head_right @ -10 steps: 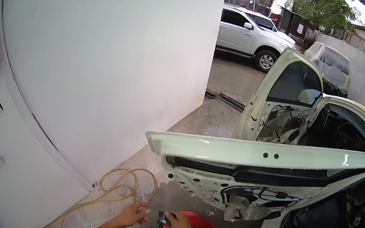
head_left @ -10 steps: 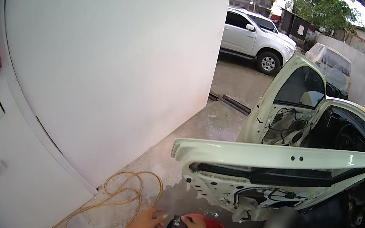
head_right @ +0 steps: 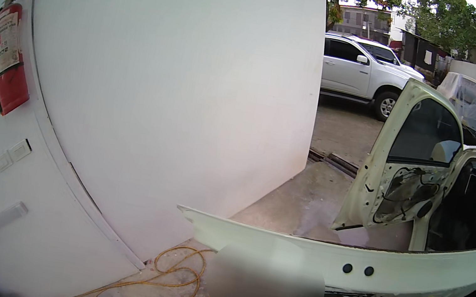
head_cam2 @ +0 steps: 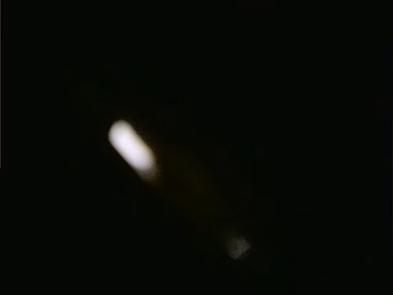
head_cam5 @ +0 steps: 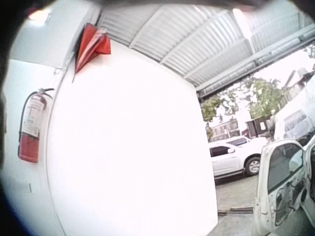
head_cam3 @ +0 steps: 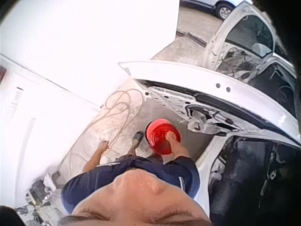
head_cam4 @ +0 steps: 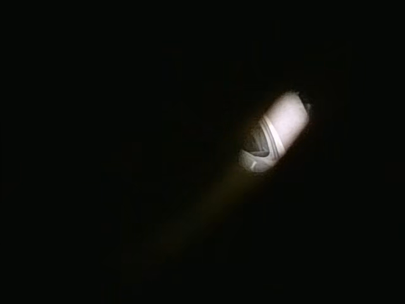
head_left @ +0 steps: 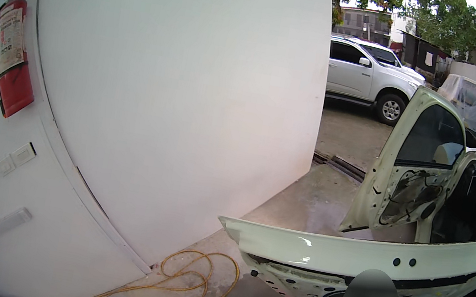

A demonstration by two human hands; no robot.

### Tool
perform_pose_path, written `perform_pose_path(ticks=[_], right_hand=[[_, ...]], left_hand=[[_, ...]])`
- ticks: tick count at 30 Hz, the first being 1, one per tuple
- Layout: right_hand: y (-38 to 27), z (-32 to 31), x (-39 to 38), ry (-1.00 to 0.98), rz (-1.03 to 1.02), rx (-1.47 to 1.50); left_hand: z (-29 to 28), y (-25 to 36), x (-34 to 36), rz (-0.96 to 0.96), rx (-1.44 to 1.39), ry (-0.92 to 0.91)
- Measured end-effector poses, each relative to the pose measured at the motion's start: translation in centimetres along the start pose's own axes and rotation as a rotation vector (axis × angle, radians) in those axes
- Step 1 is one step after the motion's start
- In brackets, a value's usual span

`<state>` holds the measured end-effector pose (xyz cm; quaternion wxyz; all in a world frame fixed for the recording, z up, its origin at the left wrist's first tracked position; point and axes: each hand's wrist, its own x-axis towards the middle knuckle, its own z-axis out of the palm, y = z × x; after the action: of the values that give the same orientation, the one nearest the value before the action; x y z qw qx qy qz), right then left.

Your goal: The person sands the upper edge of a white car door with a sanding block, repeatedly dipping it into a red bucket of water. They wipe the sanded area with a red cloth and continue sanding along the door frame.

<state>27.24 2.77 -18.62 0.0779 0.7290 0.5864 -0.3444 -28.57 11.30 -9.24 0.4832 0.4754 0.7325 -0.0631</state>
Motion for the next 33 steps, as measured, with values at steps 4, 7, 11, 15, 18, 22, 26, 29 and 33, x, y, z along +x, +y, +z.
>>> perform_pose_path(ticks=[4, 7, 11, 15, 18, 22, 26, 29, 33], right_hand=[[-0.5, 2.4, 3.8, -0.025, 0.064, -0.048], [-0.9, 4.0, 5.9, -0.022, 0.091, -0.031], [-0.7, 5.6, 6.8, 0.008, 0.121, 0.039], [-0.8, 5.6, 4.2, 0.116, 0.141, 0.218], [-2.5, 3.1, 0.1, 0.25, 0.077, 0.59], [-7.6, -4.8, -6.5, 0.169, -0.124, 1.331], [-12.1, -16.3, -12.7, -0.036, -0.512, 1.537], [-13.5, -21.9, -17.0, 0.185, -0.537, 1.332], [-14.9, -24.8, -20.7, 0.263, -0.417, 1.359]], left_hand=[[0.3, -6.2, -3.0, -0.135, -0.109, 0.102], [1.3, -8.1, -5.3, -0.192, -0.165, 0.146], [3.1, -10.8, -6.4, -0.222, -0.204, 0.176], [5.7, -12.3, -6.2, -0.193, -0.235, 0.172], [7.6, -8.0, -6.5, -0.084, -0.263, 0.154], [8.6, 7.8, -8.9, 0.302, -0.181, -0.12], [9.7, 24.1, -14.8, 0.728, -0.569, -0.404], [8.9, 30.4, -18.8, 0.848, -0.536, -0.431], [8.3, 33.7, -21.9, 0.881, -0.735, -0.456]])
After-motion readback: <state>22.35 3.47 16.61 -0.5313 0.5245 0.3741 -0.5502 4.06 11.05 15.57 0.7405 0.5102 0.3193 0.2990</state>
